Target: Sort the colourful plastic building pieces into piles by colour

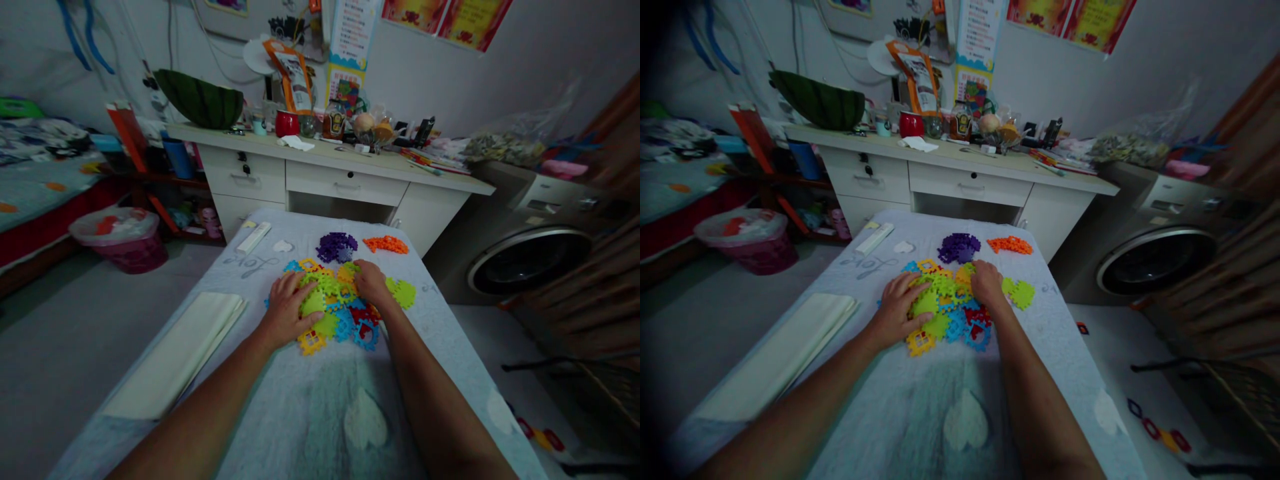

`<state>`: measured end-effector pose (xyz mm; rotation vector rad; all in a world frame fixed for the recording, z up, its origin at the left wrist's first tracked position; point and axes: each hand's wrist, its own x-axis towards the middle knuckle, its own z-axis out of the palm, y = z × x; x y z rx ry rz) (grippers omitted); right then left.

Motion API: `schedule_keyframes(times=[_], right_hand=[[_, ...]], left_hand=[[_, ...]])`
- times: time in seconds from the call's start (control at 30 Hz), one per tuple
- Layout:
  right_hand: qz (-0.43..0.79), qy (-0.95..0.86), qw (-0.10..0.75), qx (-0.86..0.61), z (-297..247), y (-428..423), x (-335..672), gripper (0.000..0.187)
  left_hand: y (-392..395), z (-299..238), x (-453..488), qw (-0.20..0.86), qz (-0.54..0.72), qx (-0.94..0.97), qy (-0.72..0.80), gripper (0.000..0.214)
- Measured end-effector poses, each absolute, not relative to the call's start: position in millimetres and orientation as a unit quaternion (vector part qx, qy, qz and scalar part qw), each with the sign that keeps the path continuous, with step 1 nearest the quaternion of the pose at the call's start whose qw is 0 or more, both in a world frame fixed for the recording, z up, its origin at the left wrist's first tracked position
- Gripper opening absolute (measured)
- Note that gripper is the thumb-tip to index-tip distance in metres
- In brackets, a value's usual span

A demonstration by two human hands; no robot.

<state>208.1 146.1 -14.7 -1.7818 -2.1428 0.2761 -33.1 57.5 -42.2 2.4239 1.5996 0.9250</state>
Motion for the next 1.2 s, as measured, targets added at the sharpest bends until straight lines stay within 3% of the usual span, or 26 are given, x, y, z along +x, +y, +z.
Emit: schedule_keyframes(times=[0.23,0.5,0.63,0.77,1.03,1.2], right_hand=[[0.088,-0.773,0.08,-0.623,-19.4,145.5,204.4,0.049],[0.084,-0.76,0.102,-0.636,-11.4,143.9,207.6,0.024],[0.097,-0.764,0.107,-0.628,-16.9,145.4,207.8,0.031],[0.084,-0.775,0.128,-0.613,-19.6,145.5,208.8,0.048],[0.094,-0.754,0.224,-0.61,-3.0,145.5,214.3,0.035],[0.209,-0.789,0.294,-0.498,17.4,136.6,203.0,0.019]], left_hand=[[53.0,-39.9,-28.7,0.057,0.282,0.805,0.519,0.051],[54.0,-37.4,-32.2,0.052,0.294,0.789,0.536,0.038],[54.4,-36.8,-33.3,0.036,0.311,0.781,0.54,0.037],[55.1,-36.8,-34.8,0.031,0.324,0.776,0.54,0.034],[59.0,-37.2,-36.8,0.048,0.313,0.773,0.55,0.033],[58.0,-34.5,-34.7,0.078,0.309,0.785,0.531,0.031]])
